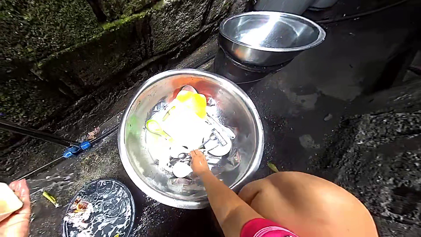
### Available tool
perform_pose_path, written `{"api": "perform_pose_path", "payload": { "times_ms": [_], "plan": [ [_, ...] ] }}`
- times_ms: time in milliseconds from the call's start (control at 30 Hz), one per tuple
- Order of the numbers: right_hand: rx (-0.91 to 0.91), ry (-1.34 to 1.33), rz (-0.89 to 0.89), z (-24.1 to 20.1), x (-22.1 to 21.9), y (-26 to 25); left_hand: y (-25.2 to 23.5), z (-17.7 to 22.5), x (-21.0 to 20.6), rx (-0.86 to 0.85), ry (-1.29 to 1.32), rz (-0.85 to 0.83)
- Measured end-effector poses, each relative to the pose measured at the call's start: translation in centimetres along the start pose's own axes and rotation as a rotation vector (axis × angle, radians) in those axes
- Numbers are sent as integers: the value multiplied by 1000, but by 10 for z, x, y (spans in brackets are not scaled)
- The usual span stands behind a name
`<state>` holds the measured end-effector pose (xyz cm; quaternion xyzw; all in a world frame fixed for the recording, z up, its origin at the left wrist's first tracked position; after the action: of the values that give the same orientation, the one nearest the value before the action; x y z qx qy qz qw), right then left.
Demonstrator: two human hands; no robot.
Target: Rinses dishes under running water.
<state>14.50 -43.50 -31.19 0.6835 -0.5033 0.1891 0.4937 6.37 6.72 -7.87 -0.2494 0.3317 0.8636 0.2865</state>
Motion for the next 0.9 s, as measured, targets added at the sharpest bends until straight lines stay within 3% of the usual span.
{"api": "perform_pose_path", "payload": {
  "times_ms": [233, 767, 900],
  "plan": [
    [-91, 160, -223, 18, -51, 25, 2, -1, -1, 4, 0, -7],
    [-84, 256, -177, -2, -35, 5, 8, -5, 0, 56, -16, -52],
    [-56, 269, -251, -2, -46, 11, 24, -4, -6, -13, -144, 33]
  ]
}}
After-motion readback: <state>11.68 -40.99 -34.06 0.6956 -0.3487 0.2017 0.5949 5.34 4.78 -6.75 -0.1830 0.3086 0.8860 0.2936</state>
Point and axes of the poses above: each hand's wrist, its own y-axis away from the middle knuckle, its own x-axis out of the back of the hand, z = x × y, the point moved 8 cm from there along -y, towards the middle knuckle, and after that the axes turned 7 degrees about -y, right-handed, at the moved point
